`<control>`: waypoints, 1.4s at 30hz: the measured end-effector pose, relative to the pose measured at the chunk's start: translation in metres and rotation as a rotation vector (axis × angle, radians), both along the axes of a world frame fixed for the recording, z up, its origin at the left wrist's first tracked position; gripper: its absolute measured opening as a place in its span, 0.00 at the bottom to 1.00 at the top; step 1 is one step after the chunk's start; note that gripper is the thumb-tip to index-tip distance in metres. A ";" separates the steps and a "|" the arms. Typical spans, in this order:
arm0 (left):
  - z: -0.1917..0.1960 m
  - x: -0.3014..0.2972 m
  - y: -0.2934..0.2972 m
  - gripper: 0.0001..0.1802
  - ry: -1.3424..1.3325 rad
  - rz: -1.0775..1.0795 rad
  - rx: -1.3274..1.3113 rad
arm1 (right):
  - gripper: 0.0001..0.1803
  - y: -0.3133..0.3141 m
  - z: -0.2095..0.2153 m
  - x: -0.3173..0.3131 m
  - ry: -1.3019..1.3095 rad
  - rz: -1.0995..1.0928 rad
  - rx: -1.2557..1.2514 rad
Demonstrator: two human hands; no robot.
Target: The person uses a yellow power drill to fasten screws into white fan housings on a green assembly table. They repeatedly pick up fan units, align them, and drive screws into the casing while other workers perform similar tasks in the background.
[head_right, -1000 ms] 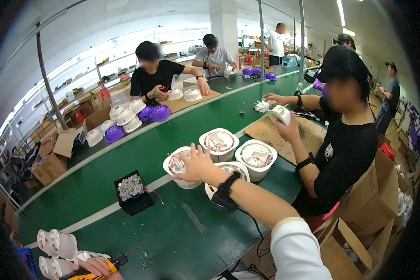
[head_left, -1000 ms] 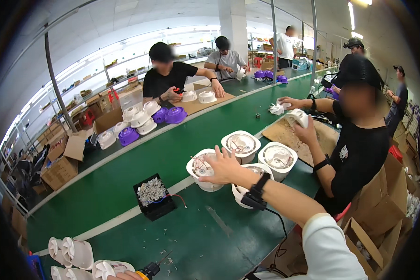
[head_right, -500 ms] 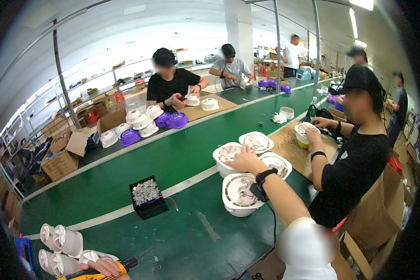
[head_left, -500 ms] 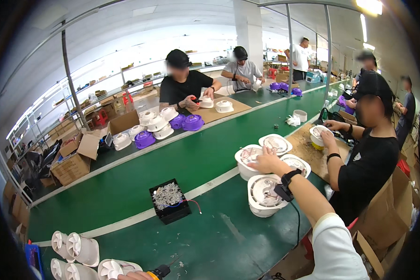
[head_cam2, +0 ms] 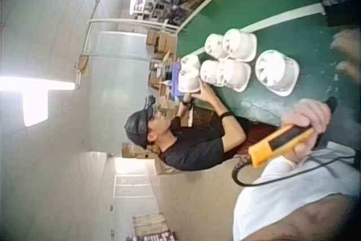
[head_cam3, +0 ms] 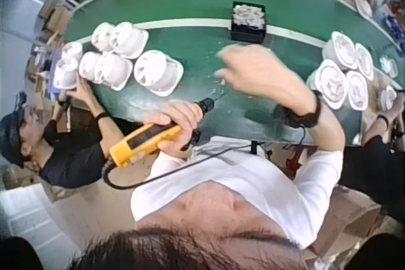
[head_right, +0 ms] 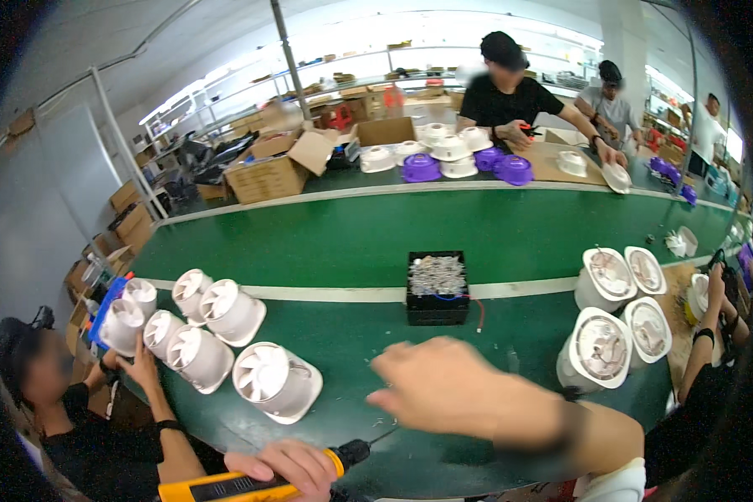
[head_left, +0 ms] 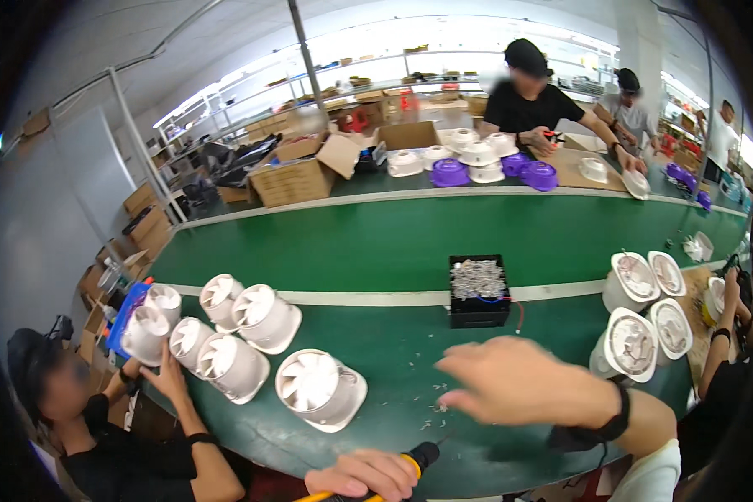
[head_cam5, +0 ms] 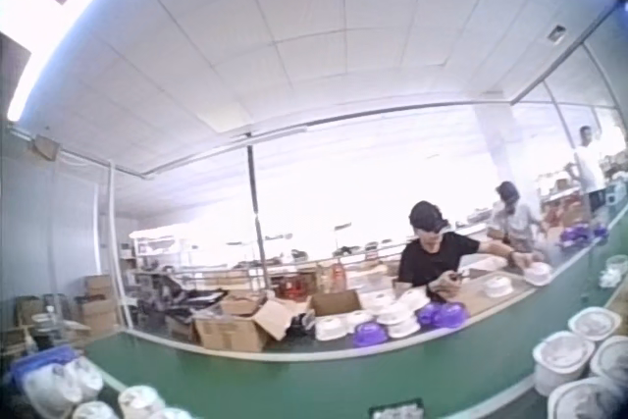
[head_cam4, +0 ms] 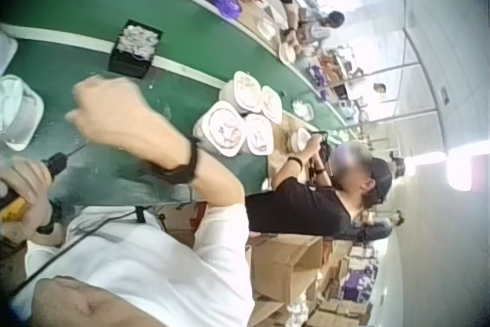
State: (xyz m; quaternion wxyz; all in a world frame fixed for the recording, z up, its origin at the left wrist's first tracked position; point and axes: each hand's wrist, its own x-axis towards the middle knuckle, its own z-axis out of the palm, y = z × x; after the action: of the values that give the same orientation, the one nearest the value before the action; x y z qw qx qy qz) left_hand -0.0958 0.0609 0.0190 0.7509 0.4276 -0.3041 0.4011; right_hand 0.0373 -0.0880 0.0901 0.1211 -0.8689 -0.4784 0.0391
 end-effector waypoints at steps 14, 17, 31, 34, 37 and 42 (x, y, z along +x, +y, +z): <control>-0.006 -0.081 0.064 0.24 0.039 0.398 0.151 | 0.53 0.276 -0.114 0.069 -0.109 0.448 0.376; -0.009 -0.081 0.071 0.24 0.066 0.434 0.139 | 0.50 0.308 -0.121 0.083 -0.114 0.507 0.411; -0.024 -0.033 0.061 0.27 0.064 0.304 0.041 | 0.26 0.262 -0.134 0.067 -0.310 -0.086 0.010; -0.022 -0.018 0.051 0.28 0.068 0.230 0.019 | 0.27 0.227 -0.132 0.062 -0.353 -0.225 -0.051; -0.018 -0.002 0.045 0.28 0.095 0.247 0.067 | 0.26 0.188 -0.134 0.081 -0.105 -0.118 0.018; -0.018 0.006 0.033 0.26 0.123 0.177 0.064 | 0.17 0.136 -0.152 0.107 -0.545 -0.002 0.240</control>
State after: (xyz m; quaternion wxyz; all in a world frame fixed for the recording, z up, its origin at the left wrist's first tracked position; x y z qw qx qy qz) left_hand -0.0893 0.0936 0.0011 0.7158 0.5001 -0.2311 0.4290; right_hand 0.1444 0.0482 -0.0617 0.0902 -0.8274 -0.4934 -0.2525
